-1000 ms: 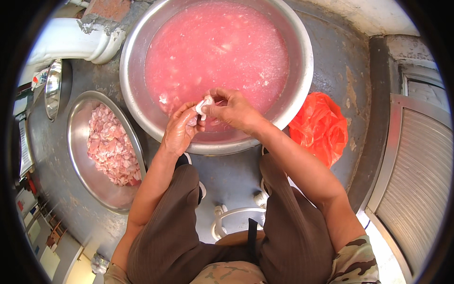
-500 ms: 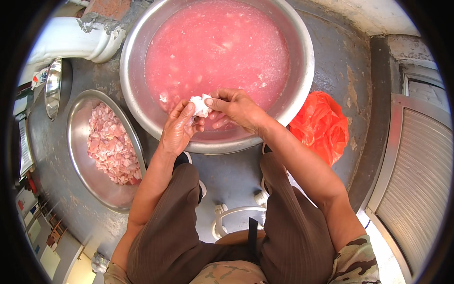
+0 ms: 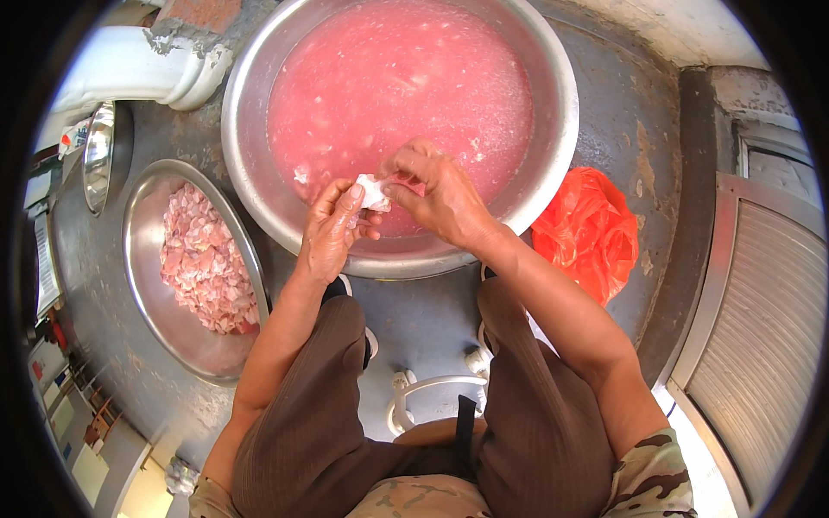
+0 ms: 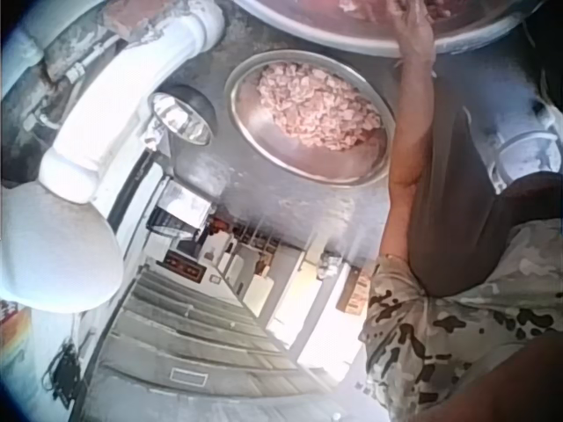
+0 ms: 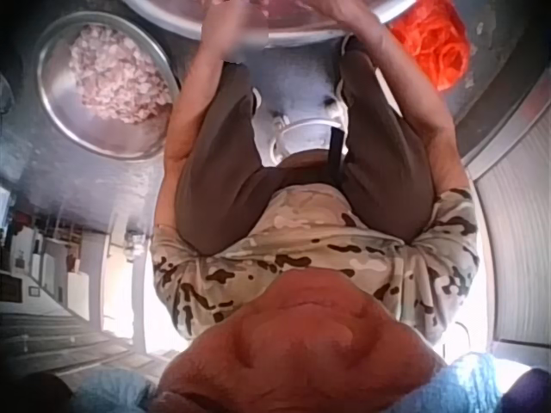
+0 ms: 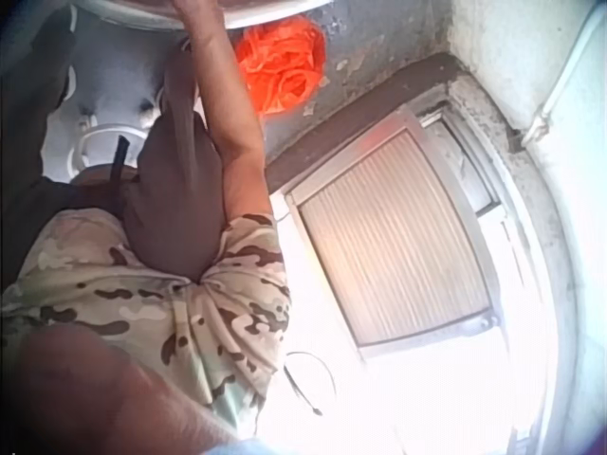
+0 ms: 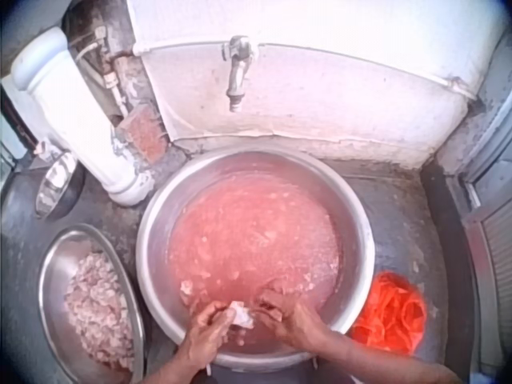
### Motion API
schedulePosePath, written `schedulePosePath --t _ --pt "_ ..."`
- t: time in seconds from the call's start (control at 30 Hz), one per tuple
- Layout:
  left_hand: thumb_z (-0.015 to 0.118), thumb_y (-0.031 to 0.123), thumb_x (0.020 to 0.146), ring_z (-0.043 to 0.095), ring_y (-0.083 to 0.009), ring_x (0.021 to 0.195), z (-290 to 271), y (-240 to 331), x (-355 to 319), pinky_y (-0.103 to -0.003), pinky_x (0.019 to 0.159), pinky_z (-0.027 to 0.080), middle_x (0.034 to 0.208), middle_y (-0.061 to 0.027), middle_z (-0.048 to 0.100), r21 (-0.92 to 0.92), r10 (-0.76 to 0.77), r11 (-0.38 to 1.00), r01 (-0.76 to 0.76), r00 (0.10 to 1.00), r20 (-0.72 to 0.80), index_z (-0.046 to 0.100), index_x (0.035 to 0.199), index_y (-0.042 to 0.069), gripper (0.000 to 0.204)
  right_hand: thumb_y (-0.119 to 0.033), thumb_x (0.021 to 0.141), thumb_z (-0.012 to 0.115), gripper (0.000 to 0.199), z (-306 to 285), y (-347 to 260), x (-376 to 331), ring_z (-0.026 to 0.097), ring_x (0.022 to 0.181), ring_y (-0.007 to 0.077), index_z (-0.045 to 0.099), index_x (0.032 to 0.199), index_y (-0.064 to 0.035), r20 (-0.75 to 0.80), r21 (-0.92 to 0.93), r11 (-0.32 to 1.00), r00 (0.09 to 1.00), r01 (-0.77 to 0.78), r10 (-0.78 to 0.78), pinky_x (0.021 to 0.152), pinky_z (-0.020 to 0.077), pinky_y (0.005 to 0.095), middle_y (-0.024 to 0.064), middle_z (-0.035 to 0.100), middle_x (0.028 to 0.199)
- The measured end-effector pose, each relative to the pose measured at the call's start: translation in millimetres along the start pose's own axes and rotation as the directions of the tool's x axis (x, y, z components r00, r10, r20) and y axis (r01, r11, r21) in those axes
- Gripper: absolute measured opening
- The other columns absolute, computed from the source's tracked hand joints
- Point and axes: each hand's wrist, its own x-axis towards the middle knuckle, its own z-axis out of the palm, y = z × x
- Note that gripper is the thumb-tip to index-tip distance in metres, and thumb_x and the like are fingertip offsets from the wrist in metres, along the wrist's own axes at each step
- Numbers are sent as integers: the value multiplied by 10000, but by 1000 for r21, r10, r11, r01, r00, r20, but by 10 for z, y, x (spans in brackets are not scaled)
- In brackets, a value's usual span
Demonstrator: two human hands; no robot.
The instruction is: The person repeatedly picks up small pieces of raw meat from a metal bowl, rinses them by hand in a large basin of pink water, and returns them to the bowl. The process continues with multiple pieces handled one at a time.
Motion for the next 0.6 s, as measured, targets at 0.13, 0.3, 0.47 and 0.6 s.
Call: schedulePosePath --t 0.13,0.3,0.47,0.6 --pt "539 225 932 602 -112 718 39 10 -2 -245 583 525 857 -73 629 118 94 989 -92 995 -14 543 1017 22 220 -116 772 685 171 18 -31 -32 576 784 282 633 904 -20 -2 -82 992 996 90 -91 690 460 341 120 574 806" --pt "523 204 939 619 -125 748 78 -6 -12 -252 603 543 868 -79 621 196 206 960 -199 978 -15 538 1016 -5 223 -124 779 683 172 64 -52 -40 589 794 260 630 890 -4 -27 -58 998 999 22 -23 687 462 351 122 597 821" --pt "510 202 945 624 -133 738 87 -13 -19 -258 622 544 880 -83 623 215 219 953 -215 976 8 529 1027 -10 228 -169 804 686 212 38 -1 -36 613 866 201 630 884 19 96 441 829 936 -345 339 715 486 328 106 645 939" --pt "496 214 951 620 -142 770 58 -31 -27 -284 667 540 904 -88 626 133 181 974 -182 983 20 527 1060 7 236 -210 852 650 271 -236 34 -129 607 861 153 640 969 34 -58 431 837 916 -336 397 765 486 254 99 654 908"
